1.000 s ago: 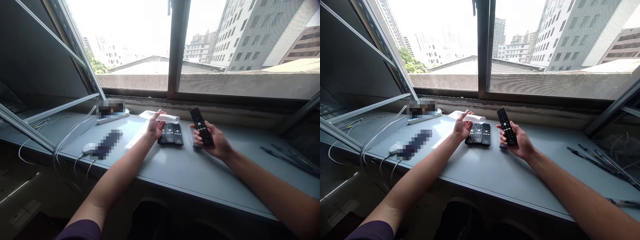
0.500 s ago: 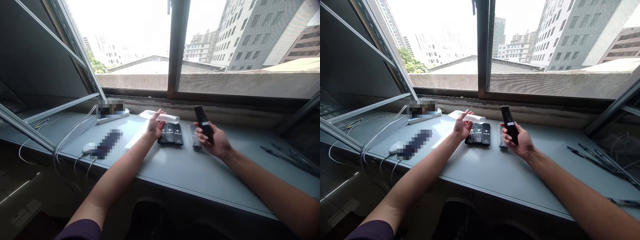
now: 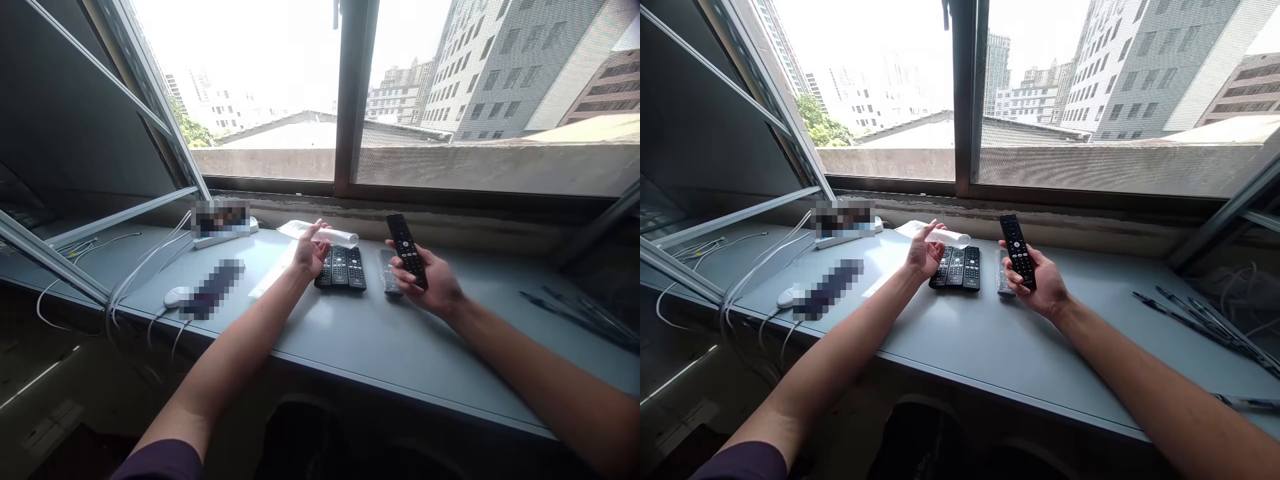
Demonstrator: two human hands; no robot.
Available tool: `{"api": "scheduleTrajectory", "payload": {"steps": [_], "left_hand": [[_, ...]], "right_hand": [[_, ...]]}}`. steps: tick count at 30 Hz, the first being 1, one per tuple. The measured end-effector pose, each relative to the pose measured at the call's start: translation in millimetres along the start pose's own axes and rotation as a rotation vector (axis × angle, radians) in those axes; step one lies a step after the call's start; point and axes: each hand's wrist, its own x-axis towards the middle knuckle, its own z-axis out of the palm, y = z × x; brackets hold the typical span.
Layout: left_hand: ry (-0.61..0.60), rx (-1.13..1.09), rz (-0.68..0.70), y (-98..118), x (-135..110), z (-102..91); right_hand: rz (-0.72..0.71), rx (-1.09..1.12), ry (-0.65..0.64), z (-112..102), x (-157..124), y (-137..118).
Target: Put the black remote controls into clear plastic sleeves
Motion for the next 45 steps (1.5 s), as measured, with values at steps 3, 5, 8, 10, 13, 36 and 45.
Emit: {"api": "scheduleTrajectory", "payload": {"steps": [3, 5, 8, 10, 13, 36, 45], "left_hand": [[0.002, 0.006, -0.002, 0, 0, 0.2], [-0.001, 0.011, -0.004, 0, 0, 0.2], [-0.001, 0.01, -0.004, 0, 0, 0.3], [-0.002, 0.007, -0.004, 0, 1, 0.3], [-0.002, 0.009, -0.003, 0, 1, -0.2], [0.003, 0.001, 0.008, 0, 3, -1.9], [-0.005, -0.001, 0.001, 0, 2, -0.8]], "right_hand": [[0.009, 0.08, -0.016, 3, -2, -1], [0.002, 0.093, -0.013, 4, -2, 0], [0.019, 0.073, 0.049, 2, -1, 0], [0.035, 0.048, 0.086, 1, 0, 0], [0.028, 0.038, 0.065, 0, 0, 0], [0.048, 0.23, -0.015, 3, -1, -4], [0.075, 0.175, 0.128, 5, -1, -2]]}}
